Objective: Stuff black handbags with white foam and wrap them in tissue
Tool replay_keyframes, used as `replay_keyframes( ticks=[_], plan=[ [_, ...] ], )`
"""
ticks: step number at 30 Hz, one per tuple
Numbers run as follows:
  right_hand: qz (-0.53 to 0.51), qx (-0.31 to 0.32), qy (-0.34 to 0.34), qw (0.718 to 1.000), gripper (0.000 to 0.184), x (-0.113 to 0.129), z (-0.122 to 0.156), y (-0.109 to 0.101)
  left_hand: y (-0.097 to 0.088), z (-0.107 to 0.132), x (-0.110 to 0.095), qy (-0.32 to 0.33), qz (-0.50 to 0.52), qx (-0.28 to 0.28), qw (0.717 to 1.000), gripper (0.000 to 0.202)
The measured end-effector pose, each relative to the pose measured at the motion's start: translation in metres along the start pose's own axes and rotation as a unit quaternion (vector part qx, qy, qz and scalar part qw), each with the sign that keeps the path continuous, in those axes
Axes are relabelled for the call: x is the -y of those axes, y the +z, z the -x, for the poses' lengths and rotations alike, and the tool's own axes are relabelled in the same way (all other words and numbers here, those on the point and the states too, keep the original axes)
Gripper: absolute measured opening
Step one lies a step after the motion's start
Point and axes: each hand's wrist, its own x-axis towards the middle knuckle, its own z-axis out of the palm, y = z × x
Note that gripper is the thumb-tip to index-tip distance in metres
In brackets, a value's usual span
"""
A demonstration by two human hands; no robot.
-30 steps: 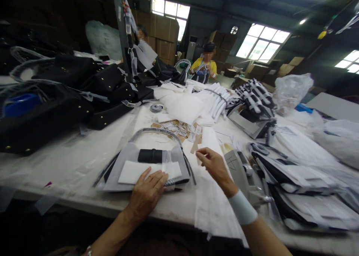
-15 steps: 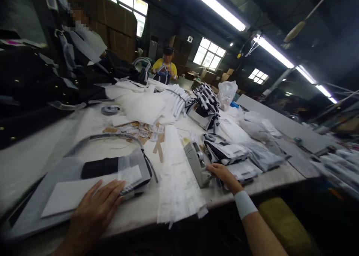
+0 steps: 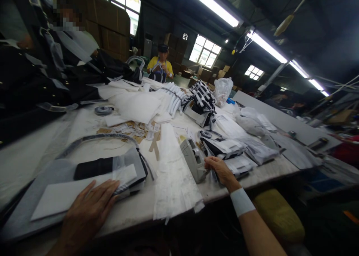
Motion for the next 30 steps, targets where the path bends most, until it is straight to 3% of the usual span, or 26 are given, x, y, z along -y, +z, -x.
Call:
replay_keyframes(
  ticks=[15, 21, 26, 30],
  plan=[
    [-0.025, -0.022, 0.042, 0.999, 0.027, 0.007, -0.003, 0.004, 0.000, -0.002, 0.001, 0.011, 0.002, 0.000, 1.000, 0.031],
    [-0.045, -0.053, 0.027, 0.997, 0.029, 0.016, 0.020, -0.009, -0.002, -0.002, 0.002, 0.014, 0.000, 0.005, 1.000, 0.031],
    [-0.009, -0.045, 0.066, 0.997, 0.033, -0.009, 0.044, -0.012, -0.001, -0.002, 0.002, 0.011, 0.004, 0.008, 1.000, 0.032],
    [0.051, -0.032, 0.086, 0.994, 0.036, -0.035, 0.043, -0.008, -0.002, -0.004, 0.001, 0.005, 0.007, 0.002, 1.000, 0.030]
  ],
)
